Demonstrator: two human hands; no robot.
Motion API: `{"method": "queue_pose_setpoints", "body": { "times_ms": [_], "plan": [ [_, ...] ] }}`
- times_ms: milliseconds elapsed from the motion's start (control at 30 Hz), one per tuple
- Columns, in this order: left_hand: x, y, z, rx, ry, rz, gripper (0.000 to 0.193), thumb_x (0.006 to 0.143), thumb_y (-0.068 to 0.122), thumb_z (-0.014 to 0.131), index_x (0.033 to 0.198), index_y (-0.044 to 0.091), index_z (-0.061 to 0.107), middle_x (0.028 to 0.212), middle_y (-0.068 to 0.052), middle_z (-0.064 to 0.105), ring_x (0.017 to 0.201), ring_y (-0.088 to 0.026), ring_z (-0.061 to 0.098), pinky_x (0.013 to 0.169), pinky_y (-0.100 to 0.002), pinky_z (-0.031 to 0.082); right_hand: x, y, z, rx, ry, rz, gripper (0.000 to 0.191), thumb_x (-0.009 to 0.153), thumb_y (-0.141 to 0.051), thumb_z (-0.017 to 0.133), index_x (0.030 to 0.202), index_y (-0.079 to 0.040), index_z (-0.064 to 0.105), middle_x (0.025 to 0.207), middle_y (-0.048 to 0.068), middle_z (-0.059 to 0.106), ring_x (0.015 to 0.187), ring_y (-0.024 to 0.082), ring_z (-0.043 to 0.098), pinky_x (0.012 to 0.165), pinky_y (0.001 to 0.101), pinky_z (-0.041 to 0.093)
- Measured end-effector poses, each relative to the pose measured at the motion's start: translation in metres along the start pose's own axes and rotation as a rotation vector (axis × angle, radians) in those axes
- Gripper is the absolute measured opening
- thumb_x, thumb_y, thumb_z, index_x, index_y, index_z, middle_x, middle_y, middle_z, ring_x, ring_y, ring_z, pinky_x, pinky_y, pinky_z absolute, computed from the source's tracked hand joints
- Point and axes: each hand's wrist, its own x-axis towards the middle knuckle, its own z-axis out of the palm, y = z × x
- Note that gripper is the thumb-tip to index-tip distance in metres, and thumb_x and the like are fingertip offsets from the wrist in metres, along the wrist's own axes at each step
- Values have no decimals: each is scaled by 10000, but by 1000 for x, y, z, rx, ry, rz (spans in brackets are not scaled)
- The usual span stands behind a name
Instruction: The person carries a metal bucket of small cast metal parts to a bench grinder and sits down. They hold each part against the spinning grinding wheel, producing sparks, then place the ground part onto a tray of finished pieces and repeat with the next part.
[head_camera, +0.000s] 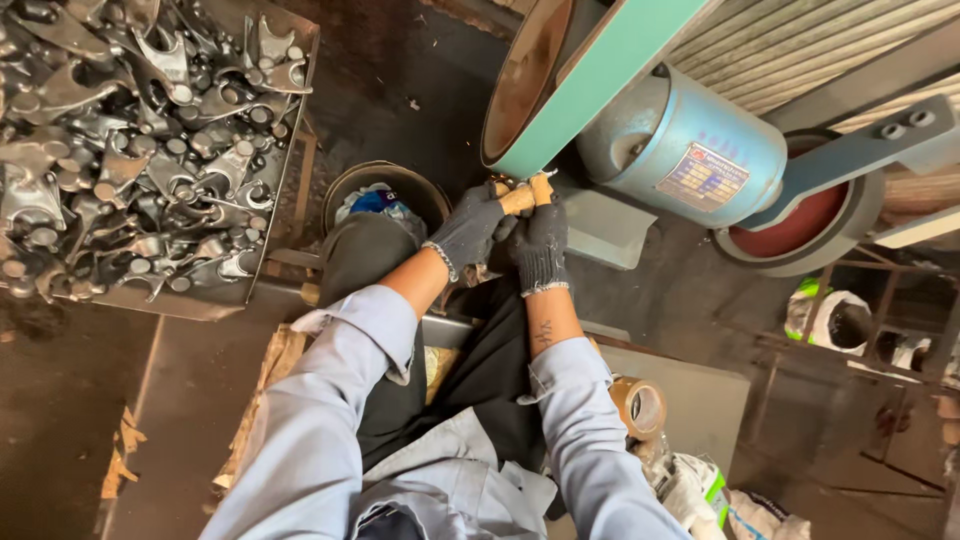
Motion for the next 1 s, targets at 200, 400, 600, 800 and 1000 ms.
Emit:
{"method": "queue_pose_setpoints", "body": {
  "times_ms": [200,400,600,800,1000],
  "plan": [
    [1,1,7,9,63,78,209,958,208,686,1009,5,692,808,-29,678,554,-57,514,484,-230,364,-4,1,5,-32,-9,-22,283,954,-357,670,978,-77,644,730,74,650,513,204,579,382,338,396],
    [-51,51,-9,972,24,266,541,824,460,794,1105,19,659,912,-101,734,793,-203,709,680,-367,551,-48,-9,-26,-683,-294,-627,315,1093,-243,680,1295,-12,609,1142,87,673,1035,171,626,928,340,533],
    [-134,55,13,1716,51,572,578,873,323,701,1373,54,594,1100,-225,672,960,-393,683,746,-479,545,-148,-39,-69,-253,-601,22,804,903,-164,785,1577,-16,372,897,92,620,769,184,593,722,333,516],
    [-167,62,59,1665,-344,1211,345,838,209,622,1141,69,712,896,-109,685,857,-320,694,724,-460,545,-199,-42,-92,-89,-759,502,418,992,-158,812,1122,148,559,918,230,693,793,292,670,704,429,548],
    [-192,66,53,1926,-615,1062,121,849,209,646,896,120,713,674,-91,653,649,-323,687,512,-490,491,-234,-21,-45,-956,-775,211,525,846,-134,824,1305,-17,597,1048,73,708,978,158,648,894,317,545]
  ]
}}
